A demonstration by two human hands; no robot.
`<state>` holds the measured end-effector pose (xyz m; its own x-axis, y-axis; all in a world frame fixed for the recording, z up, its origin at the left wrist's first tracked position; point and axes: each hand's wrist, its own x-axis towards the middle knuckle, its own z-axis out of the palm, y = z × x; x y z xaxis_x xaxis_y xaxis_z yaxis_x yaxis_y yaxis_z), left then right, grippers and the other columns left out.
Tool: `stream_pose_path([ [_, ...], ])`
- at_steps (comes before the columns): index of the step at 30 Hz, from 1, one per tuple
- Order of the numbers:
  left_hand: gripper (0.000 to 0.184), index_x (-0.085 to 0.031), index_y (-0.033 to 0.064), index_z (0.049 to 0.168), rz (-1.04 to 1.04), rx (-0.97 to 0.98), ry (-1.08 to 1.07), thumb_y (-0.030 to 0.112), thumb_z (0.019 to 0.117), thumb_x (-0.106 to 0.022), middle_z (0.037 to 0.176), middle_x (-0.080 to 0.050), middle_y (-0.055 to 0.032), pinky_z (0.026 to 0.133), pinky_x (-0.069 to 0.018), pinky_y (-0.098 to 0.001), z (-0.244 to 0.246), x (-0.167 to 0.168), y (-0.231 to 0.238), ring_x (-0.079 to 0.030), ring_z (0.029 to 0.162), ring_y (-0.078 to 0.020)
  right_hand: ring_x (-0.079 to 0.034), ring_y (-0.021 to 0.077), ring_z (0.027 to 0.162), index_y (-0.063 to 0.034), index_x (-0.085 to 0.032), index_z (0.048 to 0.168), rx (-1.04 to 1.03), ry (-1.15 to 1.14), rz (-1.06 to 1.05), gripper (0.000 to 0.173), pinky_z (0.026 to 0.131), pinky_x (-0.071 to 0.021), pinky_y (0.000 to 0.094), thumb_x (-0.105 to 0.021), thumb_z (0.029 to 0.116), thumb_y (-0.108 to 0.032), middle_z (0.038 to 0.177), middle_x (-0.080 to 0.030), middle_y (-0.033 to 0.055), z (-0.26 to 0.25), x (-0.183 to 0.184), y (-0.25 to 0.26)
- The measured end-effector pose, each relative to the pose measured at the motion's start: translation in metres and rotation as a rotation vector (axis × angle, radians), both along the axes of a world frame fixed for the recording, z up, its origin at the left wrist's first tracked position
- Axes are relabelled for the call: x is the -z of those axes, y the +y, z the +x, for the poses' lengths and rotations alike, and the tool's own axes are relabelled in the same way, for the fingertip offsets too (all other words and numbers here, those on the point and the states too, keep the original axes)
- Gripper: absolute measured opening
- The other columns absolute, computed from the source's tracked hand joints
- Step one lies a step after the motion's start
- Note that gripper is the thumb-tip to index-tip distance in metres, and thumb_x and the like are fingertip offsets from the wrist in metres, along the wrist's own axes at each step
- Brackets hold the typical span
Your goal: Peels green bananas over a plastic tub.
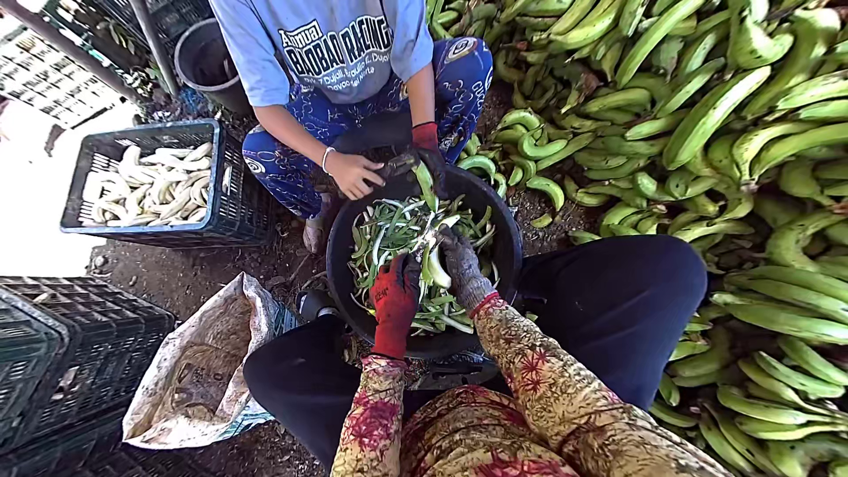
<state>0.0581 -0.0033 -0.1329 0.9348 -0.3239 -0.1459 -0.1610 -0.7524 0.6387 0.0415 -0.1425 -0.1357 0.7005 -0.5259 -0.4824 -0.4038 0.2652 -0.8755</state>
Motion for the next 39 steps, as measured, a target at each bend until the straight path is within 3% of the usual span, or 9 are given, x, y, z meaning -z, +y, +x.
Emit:
stream_pose_path([
  [4,0.046,-0.064,0.0162,0.138,0.022,0.122,-0.048,0.039,0.1072,-0.038,0.125,-0.068,-0.0208,0.094,-0.0472,-0.0645,0.026,0.006,0.008,-0.064,0.114,-0.0418,-0.064,0.02,0.096,-0.0065,-0.06,0.13,-0.363,0.035,0.01,0.044,0.086,-0.054,0.0413,-0.044,0.1084,-0.041,0.108,-0.067,0.0129,-0.011,0.008,-0.022],
  [8,0.048,-0.067,0.0179,0.135,-0.016,0.19,-0.083,0.043,0.1065,-0.038,0.12,-0.069,-0.0204,0.09,-0.0485,-0.0633,0.028,0.011,0.007,-0.066,0.108,-0.0406,-0.068,0.0154,0.087,-0.0062,-0.062,0.122,-0.452,0.024,0.131,0.036,0.079,-0.0581,0.0346,-0.046,0.1084,-0.035,0.099,-0.069,0.0086,-0.021,0.009,-0.038],
  [13,0.045,-0.063,0.0211,0.14,0.115,0.188,0.009,0.042,0.1089,-0.038,0.124,-0.068,-0.0189,0.094,-0.0481,-0.0635,0.047,0.021,0.009,-0.065,0.113,-0.0399,-0.069,0.017,0.092,-0.0061,-0.061,0.129,-0.685,0.056,0.075,0.04,0.085,-0.0575,0.037,-0.051,0.106,-0.037,0.104,-0.071,0.0103,-0.028,0.002,-0.046],
  [18,0.052,-0.058,0.0193,0.143,0.124,0.125,0.102,0.048,0.1082,-0.032,0.127,-0.067,-0.0192,0.098,-0.0487,-0.0616,0.046,0.017,0.01,-0.064,0.117,-0.0383,-0.068,0.021,0.096,-0.0117,-0.053,0.142,-0.377,0.067,0.217,0.044,0.083,-0.0576,0.0404,-0.05,0.106,-0.037,0.114,-0.069,0.0122,-0.019,0.026,-0.047],
  [23,0.057,-0.065,0.0153,0.137,-0.045,0.216,-0.106,0.052,0.1025,-0.038,0.118,-0.069,-0.0202,0.089,-0.0516,-0.0614,0.0,0.019,-0.002,-0.067,0.107,-0.0396,-0.062,0.0222,0.089,-0.0097,-0.06,0.127,0.082,0.154,0.377,0.066,0.076,-0.0531,0.0431,-0.048,0.0981,-0.068,0.105,-0.065,0.0117,-0.008,0.013,-0.037],
  [32,0.065,-0.073,0.0125,0.126,-0.047,0.078,-0.502,0.062,0.0982,-0.04,0.114,-0.07,-0.024,0.084,-0.0496,-0.0633,-0.027,0.028,0.001,-0.067,0.102,-0.0457,-0.059,0.0153,0.071,-0.0076,-0.056,0.121,0.437,0.002,0.51,0.041,0.061,-0.0525,0.0316,-0.044,0.1075,-0.045,0.09,-0.06,0.0079,0.005,-0.01,-0.026],
  [35,0.062,-0.072,0.0123,0.128,-0.036,0.036,-0.47,0.057,0.099,-0.04,0.115,-0.069,-0.0247,0.084,-0.0491,-0.0642,-0.03,0.025,-0.004,-0.066,0.102,-0.047,-0.058,0.0191,0.083,-0.0056,-0.051,0.13,0.464,-0.014,0.547,0.039,0.075,-0.0537,0.0375,-0.04,0.1105,-0.037,0.102,-0.058,0.0116,0.011,-0.023,-0.022],
  [36,0.06,-0.071,0.0124,0.129,-0.032,0.016,-0.443,0.055,0.0993,-0.04,0.116,-0.069,-0.0247,0.085,-0.0489,-0.0644,-0.03,0.023,-0.008,-0.066,0.103,-0.0476,-0.063,0.0176,0.079,-0.0099,-0.057,0.126,0.485,0.019,0.512,0.045,0.07,-0.0557,0.0381,-0.041,0.108,-0.048,0.098,-0.064,0.0092,0.014,-0.025,-0.019],
  [39,0.054,-0.067,0.012,0.135,-0.028,0.004,-0.28,0.046,0.1025,-0.04,0.121,-0.067,-0.0256,0.089,-0.0486,-0.0648,-0.02,0.013,-0.013,-0.064,0.109,-0.0475,-0.062,0.026,0.102,-0.0092,-0.058,0.132,0.386,0.09,0.305,0.06,0.085,-0.0524,0.0513,-0.039,0.105,-0.06,0.116,-0.064,0.0146,0.013,-0.013,-0.01],
])
